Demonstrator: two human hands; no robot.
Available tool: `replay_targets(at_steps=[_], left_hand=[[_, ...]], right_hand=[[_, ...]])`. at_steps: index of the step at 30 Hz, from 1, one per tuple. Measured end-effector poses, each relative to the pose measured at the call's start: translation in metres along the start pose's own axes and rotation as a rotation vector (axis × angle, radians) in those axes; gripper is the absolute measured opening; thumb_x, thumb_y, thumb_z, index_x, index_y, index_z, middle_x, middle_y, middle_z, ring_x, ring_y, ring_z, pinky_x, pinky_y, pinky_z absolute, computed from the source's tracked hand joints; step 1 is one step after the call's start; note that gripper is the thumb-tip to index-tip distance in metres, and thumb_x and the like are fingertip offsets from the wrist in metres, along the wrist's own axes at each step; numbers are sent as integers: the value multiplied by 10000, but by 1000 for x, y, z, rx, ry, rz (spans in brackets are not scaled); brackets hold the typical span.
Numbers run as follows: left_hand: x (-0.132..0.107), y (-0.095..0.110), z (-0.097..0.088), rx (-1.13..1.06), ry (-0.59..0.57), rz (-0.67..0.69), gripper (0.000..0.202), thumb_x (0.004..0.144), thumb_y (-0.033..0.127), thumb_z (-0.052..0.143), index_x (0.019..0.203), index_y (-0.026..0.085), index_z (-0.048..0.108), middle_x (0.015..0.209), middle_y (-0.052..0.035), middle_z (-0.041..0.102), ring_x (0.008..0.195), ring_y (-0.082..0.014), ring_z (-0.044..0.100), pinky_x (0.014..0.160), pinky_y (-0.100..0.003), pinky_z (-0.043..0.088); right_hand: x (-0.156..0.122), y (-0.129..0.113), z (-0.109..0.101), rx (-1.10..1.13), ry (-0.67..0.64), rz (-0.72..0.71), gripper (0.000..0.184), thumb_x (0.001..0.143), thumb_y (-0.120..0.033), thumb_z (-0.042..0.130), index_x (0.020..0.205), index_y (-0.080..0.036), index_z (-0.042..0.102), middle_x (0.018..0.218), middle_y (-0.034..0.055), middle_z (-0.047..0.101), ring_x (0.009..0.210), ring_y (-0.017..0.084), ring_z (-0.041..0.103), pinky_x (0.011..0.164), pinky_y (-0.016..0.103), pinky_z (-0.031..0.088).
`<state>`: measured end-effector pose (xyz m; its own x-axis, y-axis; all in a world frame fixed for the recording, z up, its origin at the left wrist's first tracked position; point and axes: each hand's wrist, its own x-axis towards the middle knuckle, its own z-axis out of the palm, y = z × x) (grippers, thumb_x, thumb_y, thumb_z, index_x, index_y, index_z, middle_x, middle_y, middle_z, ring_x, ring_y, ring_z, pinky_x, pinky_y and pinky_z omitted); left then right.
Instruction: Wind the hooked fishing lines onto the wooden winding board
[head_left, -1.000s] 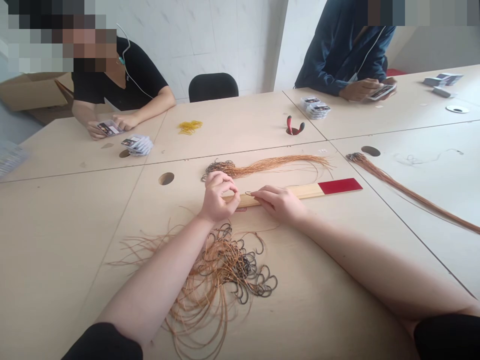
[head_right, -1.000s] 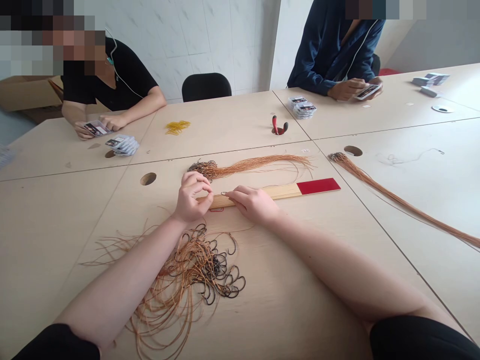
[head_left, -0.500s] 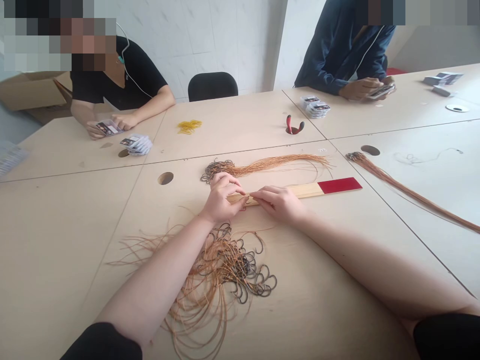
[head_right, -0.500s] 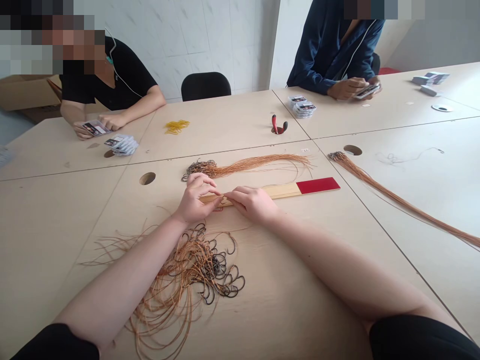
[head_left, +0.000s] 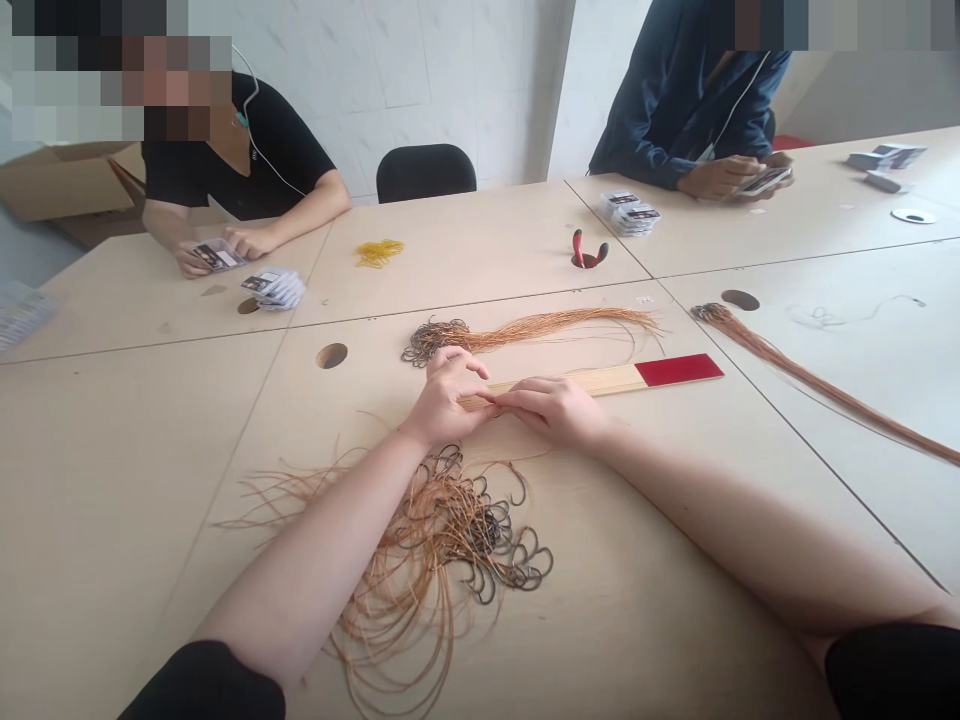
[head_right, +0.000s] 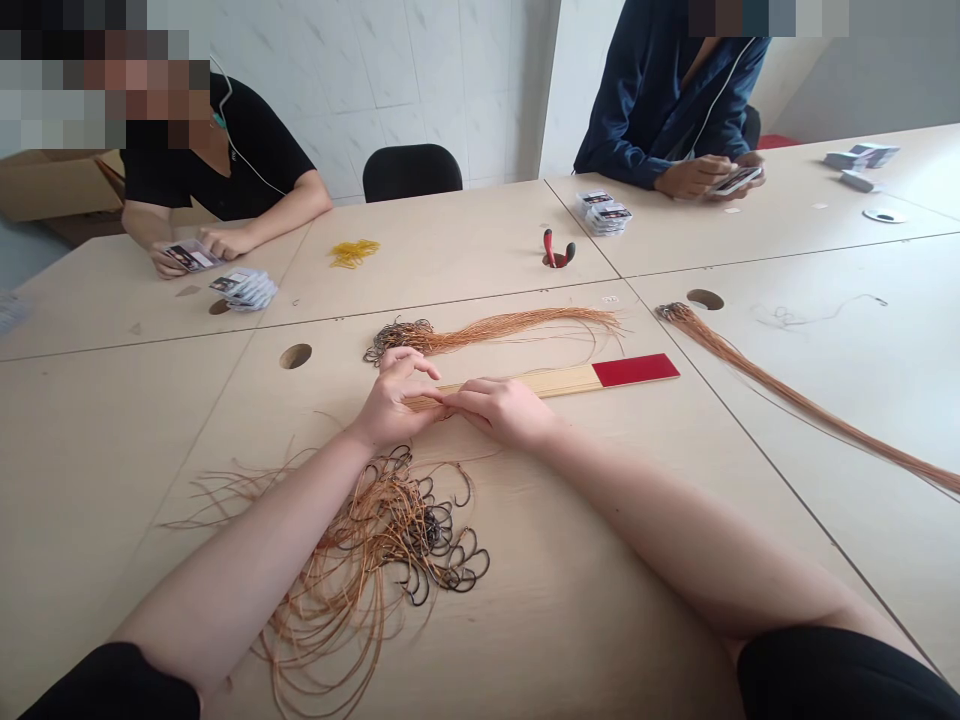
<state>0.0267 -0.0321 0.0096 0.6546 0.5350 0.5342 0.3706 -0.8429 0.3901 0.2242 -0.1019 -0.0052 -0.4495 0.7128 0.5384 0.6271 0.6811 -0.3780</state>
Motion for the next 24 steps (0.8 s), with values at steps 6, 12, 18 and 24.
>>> replay_targets(at_steps=[6,12,18,24], left_hand=[[0,0,0,5,31,-4,97,719,337,687,672,253,694,884,-39,618,1014,-214,439,946,-411,376],[1,3,-2,46,13,-55,49,697,230,654,649,233,647,870,-38,625,1019,-231,448,939,-429,366],[0,-3,0,135,148,-202,138,587,97,601,545,207,530,783,-27,628,958,-240,482,870,-416,396],[-2,-13,1,264,158,-442,249,537,128,597,424,199,386,667,-38,611,882,-275,498,732,-430,410]], right_hand=[[1,0,2,-27,-2,20,263,927,-245,438,1124,-228,611,886,45,658,780,132,603,704,247,486],[0,2,3,-43,-9,54,254,915,-204,430,1078,-204,624,911,59,658,792,133,608,695,240,484],[-1,3,2,-20,-43,72,237,899,-180,443,1021,-207,644,916,52,651,804,132,610,712,236,484],[-2,5,2,-9,-46,63,240,899,-184,439,1026,-214,641,924,54,645,822,138,607,726,245,485]])
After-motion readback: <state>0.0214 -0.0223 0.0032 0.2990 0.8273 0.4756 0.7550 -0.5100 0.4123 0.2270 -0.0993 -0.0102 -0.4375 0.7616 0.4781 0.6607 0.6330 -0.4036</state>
